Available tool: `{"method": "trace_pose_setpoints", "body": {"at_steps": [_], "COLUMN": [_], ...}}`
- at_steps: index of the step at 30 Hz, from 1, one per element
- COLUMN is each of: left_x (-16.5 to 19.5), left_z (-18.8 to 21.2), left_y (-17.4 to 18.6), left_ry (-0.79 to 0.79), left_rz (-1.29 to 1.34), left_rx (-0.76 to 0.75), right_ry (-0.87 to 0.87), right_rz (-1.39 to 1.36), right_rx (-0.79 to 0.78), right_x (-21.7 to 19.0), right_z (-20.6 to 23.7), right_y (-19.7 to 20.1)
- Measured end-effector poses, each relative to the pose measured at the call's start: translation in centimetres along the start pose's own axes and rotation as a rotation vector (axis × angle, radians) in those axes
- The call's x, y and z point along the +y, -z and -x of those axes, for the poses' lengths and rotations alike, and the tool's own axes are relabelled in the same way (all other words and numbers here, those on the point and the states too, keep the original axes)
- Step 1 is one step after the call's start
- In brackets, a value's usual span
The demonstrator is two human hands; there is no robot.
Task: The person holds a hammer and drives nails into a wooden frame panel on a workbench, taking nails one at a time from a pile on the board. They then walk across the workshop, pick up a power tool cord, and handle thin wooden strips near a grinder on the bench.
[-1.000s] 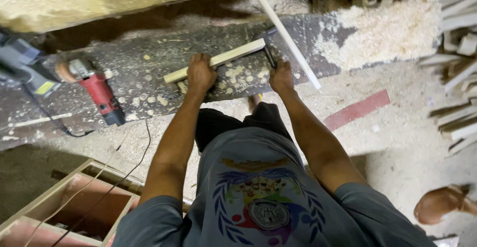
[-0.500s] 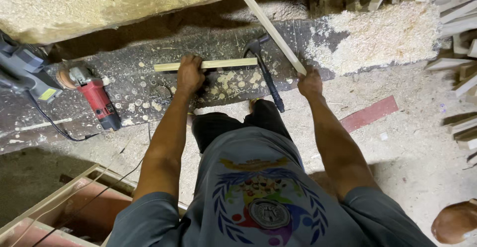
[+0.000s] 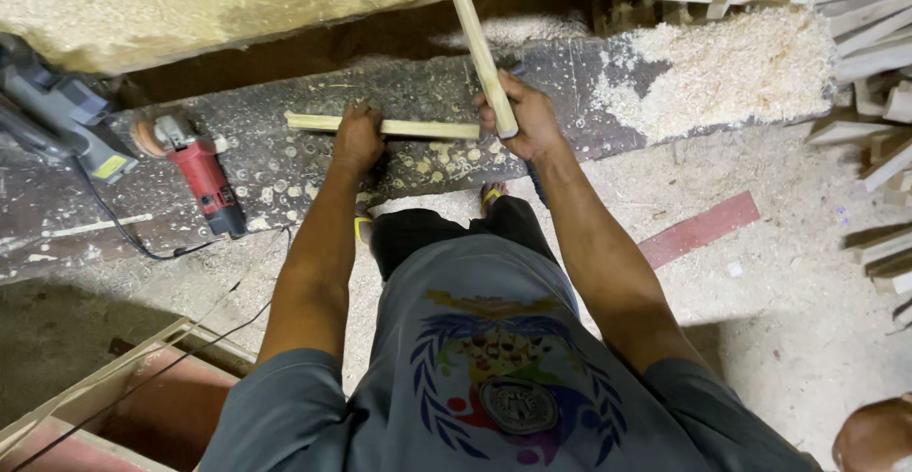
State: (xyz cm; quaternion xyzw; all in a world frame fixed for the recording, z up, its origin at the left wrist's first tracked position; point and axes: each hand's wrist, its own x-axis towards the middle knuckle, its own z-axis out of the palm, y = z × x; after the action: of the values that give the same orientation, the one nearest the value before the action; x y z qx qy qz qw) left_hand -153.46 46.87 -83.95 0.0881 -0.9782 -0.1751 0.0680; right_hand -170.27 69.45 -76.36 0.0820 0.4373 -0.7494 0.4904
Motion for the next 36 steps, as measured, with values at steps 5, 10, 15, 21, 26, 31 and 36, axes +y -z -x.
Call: {"method": "trace_pose_setpoints", "body": {"at_steps": [5, 10, 15, 21, 26, 31, 36], "left_x": [0.0, 1.2, 3.5, 4.6, 3.6, 2.0, 0.6], "left_z": [0.4, -0.4, -1.2, -2.5, -1.6, 0.0, 2.0], "left_y": [-0.5, -2.1, -2.8, -0.3, 0.8, 0.6, -0.1], "left_ry": [0.174, 0.091, 0.167, 0.192, 0.311, 0.394, 0.462], "left_rz": [0.035, -0.027, -0.015, -0.049, 0.168, 0.284, 0.344], "left_rx": [-0.147, -0.097, -0.032, -0.309, -0.091, 0.131, 0.235], "right_ry": [0.063, 0.141, 0.178, 0.169, 0.035, -0.088, -0.167], "right_rz": [-0.085, -0.244, -0.289, -0.289, 0.002, 0.245, 0.321], "right_rx": [0.071, -0.084, -0.012, -0.09, -0.06, 0.054, -0.052], "right_x": [-1.3, -3.3, -4.2, -5.6, -3.3, 3.7, 8.1], "right_z": [-0.2, 0.5, 1.2, 0.6, -0.2, -2.3, -4.6], "right_y": [-5.4, -8.2, -9.0, -8.9, -6.5, -5.1, -3.5]}}
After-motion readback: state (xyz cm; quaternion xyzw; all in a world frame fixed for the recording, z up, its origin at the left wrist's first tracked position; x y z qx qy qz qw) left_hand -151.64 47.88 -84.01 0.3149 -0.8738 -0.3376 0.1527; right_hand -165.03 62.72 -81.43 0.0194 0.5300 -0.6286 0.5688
